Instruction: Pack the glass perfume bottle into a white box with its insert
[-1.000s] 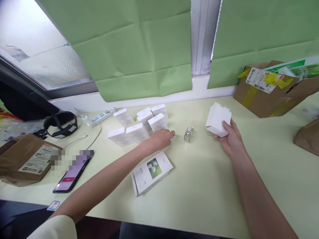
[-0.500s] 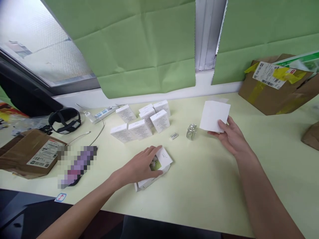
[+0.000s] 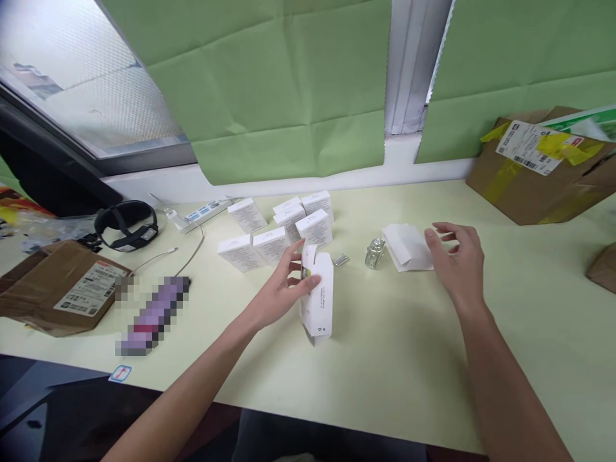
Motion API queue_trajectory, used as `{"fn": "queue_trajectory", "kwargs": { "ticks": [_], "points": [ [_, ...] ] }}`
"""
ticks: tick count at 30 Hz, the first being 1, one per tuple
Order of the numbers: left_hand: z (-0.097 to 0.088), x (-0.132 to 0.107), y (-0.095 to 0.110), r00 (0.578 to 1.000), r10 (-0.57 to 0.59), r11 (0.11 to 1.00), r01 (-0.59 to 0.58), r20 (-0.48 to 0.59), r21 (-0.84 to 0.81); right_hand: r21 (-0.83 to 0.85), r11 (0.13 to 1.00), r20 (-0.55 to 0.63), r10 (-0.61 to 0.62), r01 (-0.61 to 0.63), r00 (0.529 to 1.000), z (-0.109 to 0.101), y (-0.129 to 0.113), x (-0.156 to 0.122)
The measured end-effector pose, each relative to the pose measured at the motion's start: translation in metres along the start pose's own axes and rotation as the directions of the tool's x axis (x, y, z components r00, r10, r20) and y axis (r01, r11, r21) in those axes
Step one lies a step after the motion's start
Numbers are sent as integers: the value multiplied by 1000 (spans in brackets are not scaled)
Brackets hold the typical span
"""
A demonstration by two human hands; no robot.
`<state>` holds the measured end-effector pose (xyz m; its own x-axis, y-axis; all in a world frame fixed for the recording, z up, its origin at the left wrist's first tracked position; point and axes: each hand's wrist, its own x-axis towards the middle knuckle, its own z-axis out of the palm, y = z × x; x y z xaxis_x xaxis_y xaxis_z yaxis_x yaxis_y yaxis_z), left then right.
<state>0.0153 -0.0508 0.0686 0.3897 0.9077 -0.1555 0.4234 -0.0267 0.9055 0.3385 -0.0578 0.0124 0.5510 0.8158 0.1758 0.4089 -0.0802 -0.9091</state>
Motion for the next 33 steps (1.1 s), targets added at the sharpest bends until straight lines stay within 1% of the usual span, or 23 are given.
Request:
{"fn": "queue_trajectory", "kwargs": {
  "ticks": [1, 2, 3, 4, 5, 6, 7, 8, 11, 13, 15, 16, 17, 19, 20, 21, 22, 23, 24, 28, 29, 30, 33],
  "points": [
    [1, 1, 1, 1000, 13, 1000, -13, -24, -5, 24, 999, 49, -22, 21, 999, 3, -13, -13],
    [2, 1, 2, 998, 33, 999, -34, -53, -5, 48, 998, 142, -38, 32, 989, 8, -26, -29],
    [3, 3, 2, 994, 60, 998, -61, -93, -5, 78, 996, 302, -52, 30, 952, 15, -38, -46],
    [4, 4, 1, 986, 89, 996, -91, -143, -6, 127, 992, 551, -79, 10, 831, 24, -49, -62],
    [7, 6, -1, 975, 111, 993, -115, -195, -7, 179, 983, 716, -108, -31, 689, 33, -58, -77],
    [9, 8, -5, 962, 124, 992, -129, -243, -6, 223, 973, 790, -144, -60, 596, 44, -63, -89],
    [12, 10, -11, 950, 130, 991, -136, -283, -1, 251, 964, 819, -161, -90, 550, 54, -65, -98],
    [15, 12, -18, 941, 132, 990, -138, -311, 2, 269, 953, 835, -159, -139, 527, 63, -64, -103],
    [22, 15, -43, 933, 140, 984, -169, -331, -60, 335, 896, 831, -134, -293, 540, 81, -49, -102],
    [25, 16, -60, 943, 158, 961, -215, -294, -173, 377, 857, 832, -148, -351, 534, 85, -37, -97],
    [26, 17, -74, 952, 207, 921, -267, -225, -284, 425, 826, 825, -186, -370, 534, 87, -30, -93],
    [27, 17, -80, 953, 242, 899, -290, -182, -327, 455, 810, 810, -205, -369, 549, 87, -29, -93],
    [27, 17, -84, 950, 279, 879, -313, -142, -361, 487, 796, 786, -219, -360, 578, 87, -28, -93],
    [29, 18, -89, 935, 349, 851, -347, -70, -395, 533, 786, 721, -227, -314, 655, 88, -28, -95],
    [30, 18, -89, 926, 376, 843, -359, -39, -401, 540, 791, 696, -226, -289, 681, 89, -28, -95],
    [31, 18, -89, 919, 394, 839, -365, -12, -403, 539, 799, 681, -226, -267, 697, 89, -28, -95],
    [32, 18, -88, 913, 407, 836, -369, 9, -405, 533, 807, 677, -227, -254, 700, 89, -27, -94],
    [33, 18, -87, 910, 413, 836, -368, 24, -407, 523, 815, 686, -230, -249, 690, 88, -27, -93],
    [34, 17, -85, 911, 411, 837, -363, 33, -408, 511, 822, 705, -233, -252, 670, 87, -27, -92],
    [31, 16, -82, 921, 390, 852, -363, -4, -377, 446, 848, 796, -230, -286, 560, 80, -31, -87],
    [29, 16, -82, 920, 391, 855, -369, -15, -365, 434, 853, 809, -227, -291, 542, 78, -32, -86],
    [28, 15, -83, 917, 399, 855, -382, -27, -351, 426, 857, 816, -225, -290, 532, 76, -34, -86],
    [25, 16, -86, 892, 448, 846, -443, -55, -297, 405, 871, 818, -209, -278, 536, 73, -36, -86]
  ]
}}
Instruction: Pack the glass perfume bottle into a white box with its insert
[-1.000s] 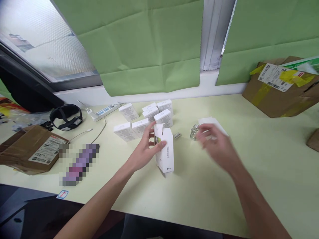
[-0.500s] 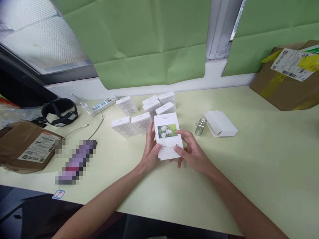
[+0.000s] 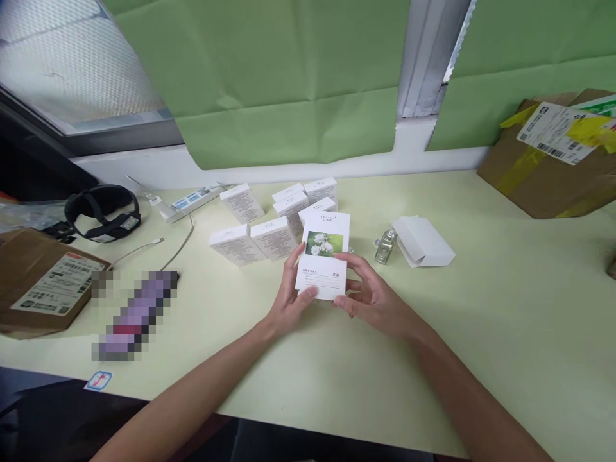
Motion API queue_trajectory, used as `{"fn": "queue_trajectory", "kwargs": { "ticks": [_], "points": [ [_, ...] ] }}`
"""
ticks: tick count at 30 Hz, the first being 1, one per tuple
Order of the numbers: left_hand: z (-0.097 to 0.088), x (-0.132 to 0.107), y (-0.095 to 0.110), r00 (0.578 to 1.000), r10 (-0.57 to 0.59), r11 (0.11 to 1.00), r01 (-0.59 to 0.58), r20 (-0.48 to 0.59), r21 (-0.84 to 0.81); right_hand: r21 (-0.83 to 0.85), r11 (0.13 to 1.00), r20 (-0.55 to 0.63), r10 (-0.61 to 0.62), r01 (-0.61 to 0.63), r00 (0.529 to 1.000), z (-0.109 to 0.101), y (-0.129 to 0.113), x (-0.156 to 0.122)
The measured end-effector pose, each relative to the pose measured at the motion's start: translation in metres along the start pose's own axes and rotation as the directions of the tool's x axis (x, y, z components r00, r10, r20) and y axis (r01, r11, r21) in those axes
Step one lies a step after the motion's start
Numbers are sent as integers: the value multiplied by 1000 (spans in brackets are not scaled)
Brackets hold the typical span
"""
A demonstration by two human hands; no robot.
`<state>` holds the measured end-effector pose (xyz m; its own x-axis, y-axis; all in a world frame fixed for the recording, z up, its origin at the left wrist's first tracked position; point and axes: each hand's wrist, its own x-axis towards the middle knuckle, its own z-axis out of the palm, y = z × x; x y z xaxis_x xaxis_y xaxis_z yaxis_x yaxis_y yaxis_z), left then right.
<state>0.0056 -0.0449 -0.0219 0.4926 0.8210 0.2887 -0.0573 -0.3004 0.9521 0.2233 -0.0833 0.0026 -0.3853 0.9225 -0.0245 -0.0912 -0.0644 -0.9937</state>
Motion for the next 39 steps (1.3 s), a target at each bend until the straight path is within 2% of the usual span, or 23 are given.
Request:
{"fn": "queue_trajectory", "kwargs": {
  "ticks": [3, 8, 23, 27, 33, 39],
  "points": [
    [-1, 0, -3, 999, 39, 999, -39, 19, 12, 0, 1000, -7, 9, -9, 1000, -1, 1, 0],
    [1, 0, -4, 998, 2, 1000, -1, 69, -15, 29, 1000, 14, -5, 4, 1000, -4, 4, 0],
    [0, 3, -5, 1000, 13, 994, -15, 22, 112, -93, 996, -110, -17, 7, 994, -11, 3, -2],
    [-1, 3, -10, 999, 41, 994, -43, 19, 98, -87, 996, -122, -33, 22, 992, -11, 5, -1],
    [-1, 5, -20, 989, 146, 989, -146, -1, 32, -144, 987, -127, -88, 70, 988, -15, 15, 2],
    [0, 4, -23, 989, 146, 988, -144, -33, 47, -222, 971, -170, -127, 87, 977, -17, 22, 3]
  ]
}}
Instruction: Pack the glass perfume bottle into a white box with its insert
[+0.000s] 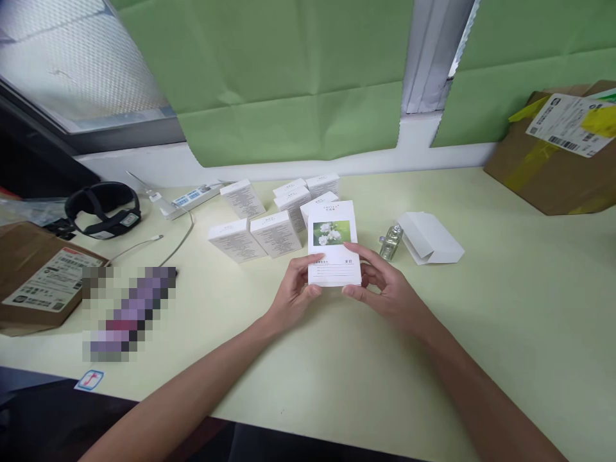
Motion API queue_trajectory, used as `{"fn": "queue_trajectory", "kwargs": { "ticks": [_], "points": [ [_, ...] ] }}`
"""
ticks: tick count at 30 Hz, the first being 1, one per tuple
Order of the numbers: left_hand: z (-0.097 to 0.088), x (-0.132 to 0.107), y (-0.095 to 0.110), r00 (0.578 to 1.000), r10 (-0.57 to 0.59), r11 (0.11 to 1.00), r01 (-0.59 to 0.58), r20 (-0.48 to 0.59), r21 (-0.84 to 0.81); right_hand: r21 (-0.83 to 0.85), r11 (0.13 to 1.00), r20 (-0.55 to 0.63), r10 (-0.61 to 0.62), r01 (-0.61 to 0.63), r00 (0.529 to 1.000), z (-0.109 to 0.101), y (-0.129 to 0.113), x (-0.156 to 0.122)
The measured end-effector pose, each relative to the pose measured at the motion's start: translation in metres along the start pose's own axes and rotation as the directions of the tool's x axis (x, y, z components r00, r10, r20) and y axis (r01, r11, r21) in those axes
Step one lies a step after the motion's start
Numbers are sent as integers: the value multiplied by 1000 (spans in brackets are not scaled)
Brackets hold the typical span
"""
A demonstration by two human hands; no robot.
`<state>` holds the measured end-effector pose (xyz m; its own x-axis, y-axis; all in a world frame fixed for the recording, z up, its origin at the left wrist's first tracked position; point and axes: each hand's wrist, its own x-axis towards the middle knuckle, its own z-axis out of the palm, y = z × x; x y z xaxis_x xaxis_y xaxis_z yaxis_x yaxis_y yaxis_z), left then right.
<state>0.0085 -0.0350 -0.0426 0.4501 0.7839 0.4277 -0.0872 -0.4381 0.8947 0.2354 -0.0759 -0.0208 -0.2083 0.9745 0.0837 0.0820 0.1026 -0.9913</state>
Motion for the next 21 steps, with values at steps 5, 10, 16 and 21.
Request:
{"fn": "queue_trajectory", "kwargs": {
  "ticks": [5, 10, 16, 21],
  "points": [
    [0, 0, -2, 999, 21, 1000, -20, -46, 17, -128, 989, -98, -90, 77, 991, 5, -3, 0],
    [0, -1, -1, 999, 12, 999, -10, -32, 35, -206, 971, -142, -155, 124, 978, 8, -5, 1],
    [-1, -3, 2, 999, -35, 997, 37, -36, 63, -295, 936, -59, -218, 192, 974, 6, -8, -6],
    [-8, -5, 32, 976, -215, 943, 206, 9, 260, -457, 852, -621, -510, 254, 595, -40, -34, -9]
  ]
}}
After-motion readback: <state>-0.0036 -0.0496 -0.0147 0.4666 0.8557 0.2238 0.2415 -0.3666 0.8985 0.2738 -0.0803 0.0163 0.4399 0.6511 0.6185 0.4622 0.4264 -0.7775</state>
